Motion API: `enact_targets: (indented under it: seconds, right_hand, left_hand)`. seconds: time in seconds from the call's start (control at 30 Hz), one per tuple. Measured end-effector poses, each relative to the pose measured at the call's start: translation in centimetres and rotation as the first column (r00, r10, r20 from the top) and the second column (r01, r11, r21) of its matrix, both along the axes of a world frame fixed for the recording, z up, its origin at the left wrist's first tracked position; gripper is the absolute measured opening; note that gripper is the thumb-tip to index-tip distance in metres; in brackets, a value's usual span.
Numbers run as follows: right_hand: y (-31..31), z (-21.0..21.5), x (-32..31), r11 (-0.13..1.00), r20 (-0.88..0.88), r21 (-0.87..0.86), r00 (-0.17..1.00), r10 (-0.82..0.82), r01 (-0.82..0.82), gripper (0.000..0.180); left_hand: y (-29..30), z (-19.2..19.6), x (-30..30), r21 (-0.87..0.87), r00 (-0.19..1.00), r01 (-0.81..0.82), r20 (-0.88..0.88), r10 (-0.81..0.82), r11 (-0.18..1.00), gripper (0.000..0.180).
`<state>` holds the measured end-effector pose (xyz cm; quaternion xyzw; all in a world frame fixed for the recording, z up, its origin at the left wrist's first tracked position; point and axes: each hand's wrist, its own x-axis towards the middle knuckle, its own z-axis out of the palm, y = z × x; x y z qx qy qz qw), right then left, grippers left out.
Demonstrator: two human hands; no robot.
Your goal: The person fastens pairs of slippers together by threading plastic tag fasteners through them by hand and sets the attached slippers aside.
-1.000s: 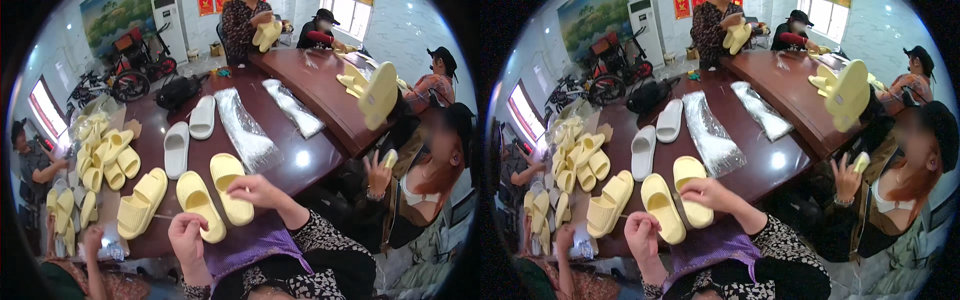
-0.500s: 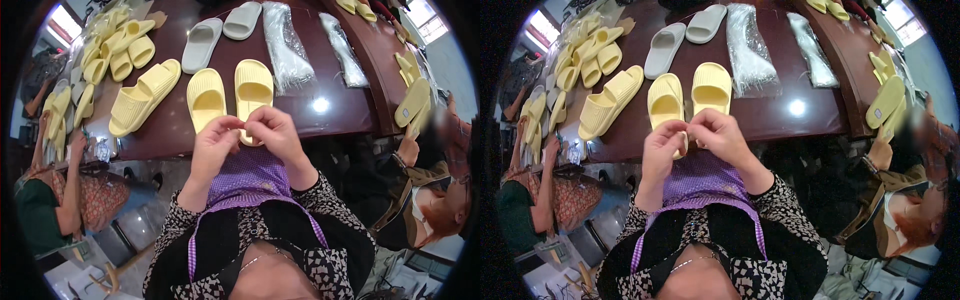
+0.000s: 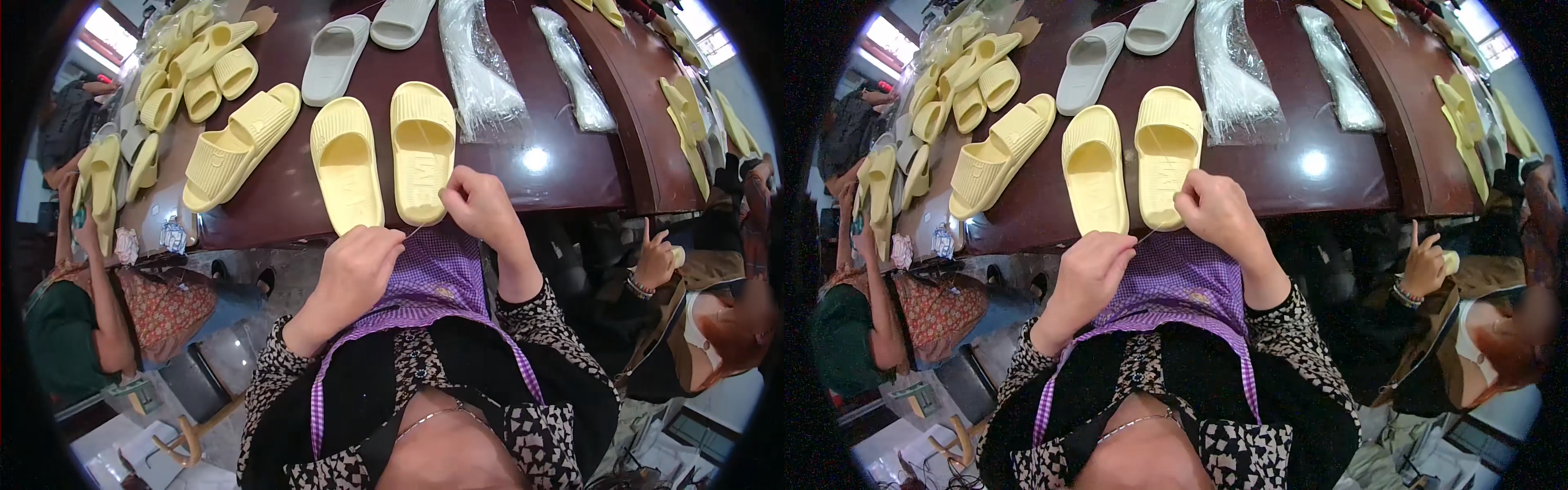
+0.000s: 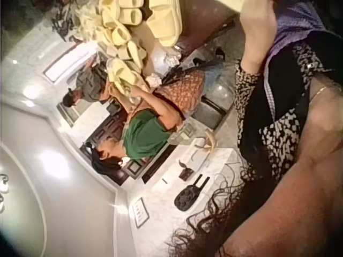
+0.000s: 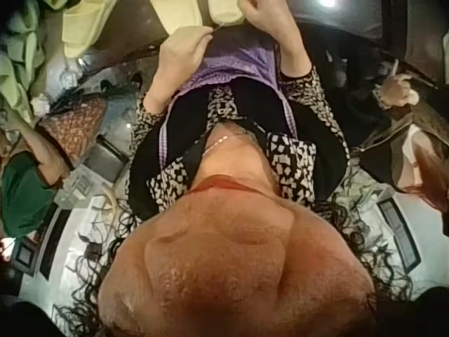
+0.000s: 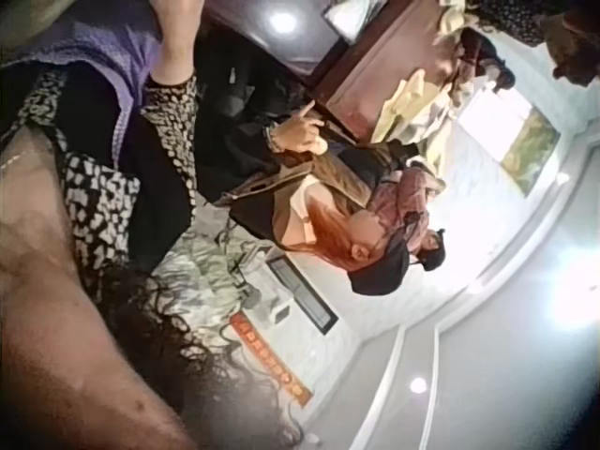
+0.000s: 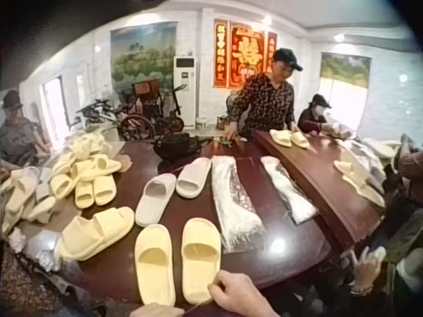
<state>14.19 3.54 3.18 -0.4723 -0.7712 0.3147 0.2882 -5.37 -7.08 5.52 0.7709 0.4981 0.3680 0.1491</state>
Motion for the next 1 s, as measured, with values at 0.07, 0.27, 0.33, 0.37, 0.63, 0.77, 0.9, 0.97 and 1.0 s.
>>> enact_targets:
  seconds: [0.07,0.27,0.33,0.37,0.63,0.77,0.9,0.97,1.0]
  right_hand:
    - [-0.5,-0.7,0.1,1.0,0.069,-0.006,0.998,0.001,-0.001,0.013]
    - [-0.9,-1.0,0.0,1.0,0.327,-0.019,0.945,0.02,-0.015,0.019]
    - [-0.8,-1.1,0.1,1.0,0.358,-0.01,0.934,0.007,-0.004,0.019]
    - [-0.8,-1.2,0.1,1.0,0.387,-0.002,0.922,-0.007,0.008,0.02]
    - [2.8,-1.7,-1.4,0.997,0.467,0.065,0.882,-0.064,0.038,0.022]
    - [4.7,-1.6,-3.0,0.988,0.404,0.136,0.906,-0.127,0.078,0.024]
    - [5.0,-2.3,-4.1,0.967,0.241,0.239,0.96,-0.144,0.085,0.026]
    - [5.1,-1.9,-4.1,0.957,0.182,0.279,0.974,-0.133,0.078,0.026]
    - [5.2,-1.7,-3.8,0.969,0.136,0.225,0.982,-0.132,0.099,0.026]
  left_hand:
    - [-0.3,0.1,0.1,0.04,0.996,0.019,-0.093,-0.015,0.999,0.017]
    - [-0.1,-0.1,1.4,0.072,0.955,0.113,-0.282,-0.089,0.991,0.009]
    - [0.3,-0.3,1.6,0.072,0.943,0.134,-0.315,-0.105,0.988,0.008]
    - [0.7,-0.7,1.6,0.062,0.947,0.125,-0.305,-0.101,0.99,0.007]
    - [4.4,-4.8,0.0,0.056,0.967,-0.052,-0.246,0.064,0.997,0.005]
    - [6.9,-5.9,-0.3,0.071,0.961,-0.162,-0.213,0.174,0.984,0.006]
    - [8.7,-6.8,-0.5,0.055,0.929,-0.275,-0.242,0.28,0.96,0.01]
    - [9.3,-6.9,-0.5,0.047,0.908,-0.331,-0.256,0.332,0.942,0.012]
    - [9.6,-7.0,-0.5,0.046,0.909,-0.331,-0.252,0.332,0.942,0.012]
